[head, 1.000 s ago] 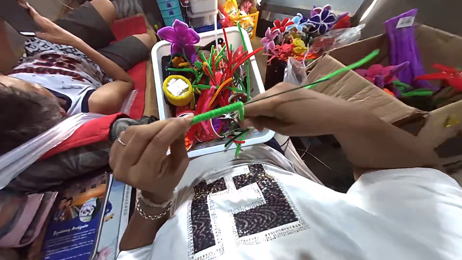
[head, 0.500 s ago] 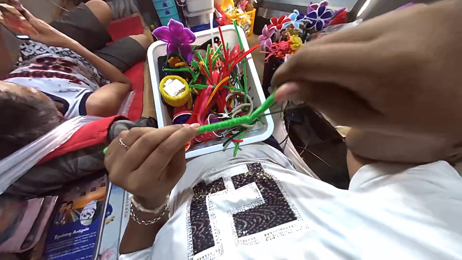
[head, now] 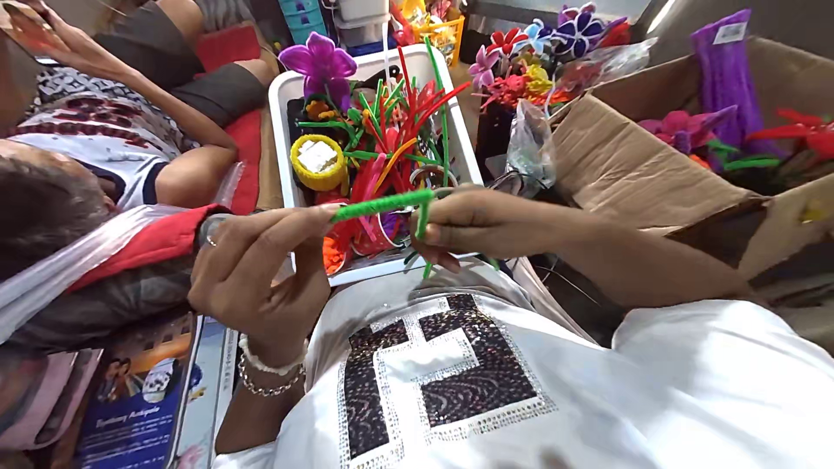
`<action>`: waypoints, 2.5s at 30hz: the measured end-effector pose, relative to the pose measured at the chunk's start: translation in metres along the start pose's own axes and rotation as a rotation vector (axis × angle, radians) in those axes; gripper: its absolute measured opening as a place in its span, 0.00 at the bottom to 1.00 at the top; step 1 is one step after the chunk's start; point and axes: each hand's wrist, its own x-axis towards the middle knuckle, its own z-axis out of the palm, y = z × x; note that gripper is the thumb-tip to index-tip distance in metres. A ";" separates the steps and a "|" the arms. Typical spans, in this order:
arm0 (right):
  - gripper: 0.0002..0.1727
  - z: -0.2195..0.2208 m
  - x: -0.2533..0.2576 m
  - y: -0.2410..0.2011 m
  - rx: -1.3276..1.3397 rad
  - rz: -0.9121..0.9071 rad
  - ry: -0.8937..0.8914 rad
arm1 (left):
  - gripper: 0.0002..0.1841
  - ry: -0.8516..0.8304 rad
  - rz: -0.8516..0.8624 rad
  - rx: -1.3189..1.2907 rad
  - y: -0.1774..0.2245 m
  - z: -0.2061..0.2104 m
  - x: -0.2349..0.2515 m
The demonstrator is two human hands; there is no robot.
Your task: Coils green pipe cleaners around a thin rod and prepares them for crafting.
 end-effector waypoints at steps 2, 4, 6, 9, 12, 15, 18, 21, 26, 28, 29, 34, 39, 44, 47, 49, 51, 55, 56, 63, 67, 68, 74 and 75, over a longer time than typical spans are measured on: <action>0.17 0.006 -0.003 -0.007 -0.148 -0.015 0.053 | 0.06 0.011 0.001 0.124 -0.002 0.002 0.000; 0.16 0.007 -0.009 -0.021 -0.393 -0.015 0.106 | 0.06 -0.016 0.021 0.242 -0.003 0.002 0.001; 0.16 0.004 -0.015 -0.041 -0.636 -0.013 0.178 | 0.07 -0.046 0.052 0.291 -0.003 0.002 0.003; 0.16 -0.008 -0.021 -0.069 -0.941 -0.004 0.308 | 0.06 -0.067 0.086 0.264 -0.005 -0.003 0.005; 0.16 -0.024 -0.020 -0.084 -1.084 -0.007 0.332 | 0.07 -0.105 0.111 0.160 -0.005 -0.008 0.007; 0.17 -0.045 -0.014 -0.087 -1.044 -0.017 0.259 | 0.05 -0.122 0.116 0.020 -0.004 -0.010 0.007; 0.17 -0.064 -0.006 -0.074 -0.836 -0.032 0.155 | 0.04 -0.117 0.090 -0.092 -0.002 -0.011 0.006; 0.16 -0.063 0.000 -0.051 -0.610 0.009 0.075 | 0.04 -0.084 0.062 -0.142 -0.001 -0.010 0.003; 0.15 -0.033 0.000 -0.025 -0.348 0.074 -0.021 | 0.05 -0.020 0.024 -0.003 -0.001 -0.008 0.003; 0.15 -0.020 -0.005 -0.028 -0.407 0.090 -0.061 | 0.05 0.000 0.030 0.052 -0.002 -0.006 0.003; 0.15 -0.016 -0.008 -0.030 -0.464 0.073 -0.052 | 0.06 0.004 0.035 0.080 -0.002 -0.005 0.003; 0.15 -0.011 -0.021 -0.070 -0.816 0.037 0.044 | 0.06 -0.005 0.067 0.206 0.001 -0.004 0.003; 0.14 -0.027 -0.027 -0.104 -1.056 0.021 0.113 | 0.06 -0.042 0.102 0.190 0.009 -0.006 0.003; 0.17 -0.067 -0.018 -0.103 -1.003 -0.082 0.124 | 0.05 -0.090 0.059 -0.044 0.013 -0.009 0.002; 0.17 -0.076 -0.009 -0.085 -0.815 -0.092 0.090 | 0.04 -0.100 0.050 -0.139 0.014 -0.010 0.002; 0.17 -0.074 -0.004 -0.068 -0.663 -0.087 0.051 | 0.04 -0.087 0.038 -0.177 0.015 -0.008 0.001; 0.16 -0.071 -0.003 -0.053 -0.569 -0.073 0.013 | 0.04 -0.055 0.019 -0.177 0.016 -0.007 0.000; 0.15 -0.051 -0.004 -0.036 -0.392 -0.025 -0.002 | 0.04 0.007 -0.012 -0.083 0.012 -0.008 0.000; 0.15 -0.042 -0.005 -0.032 -0.368 -0.025 -0.007 | 0.05 0.018 -0.018 -0.061 0.011 -0.008 0.000; 0.17 -0.007 -0.024 -0.045 -0.674 -0.046 0.103 | 0.06 0.032 0.018 0.160 0.008 -0.006 0.000; 0.17 -0.012 -0.036 -0.080 -0.940 -0.028 0.227 | 0.06 0.015 0.069 0.237 0.009 -0.007 0.001; 0.17 -0.012 -0.038 -0.086 -1.005 -0.033 0.261 | 0.06 -0.004 0.098 0.241 0.009 -0.008 0.001; 0.16 -0.040 -0.035 -0.096 -1.104 -0.056 0.271 | 0.05 -0.096 0.097 -0.008 0.008 -0.011 0.003; 0.16 -0.048 -0.032 -0.094 -1.073 -0.066 0.247 | 0.04 -0.104 0.085 -0.059 0.006 -0.012 0.003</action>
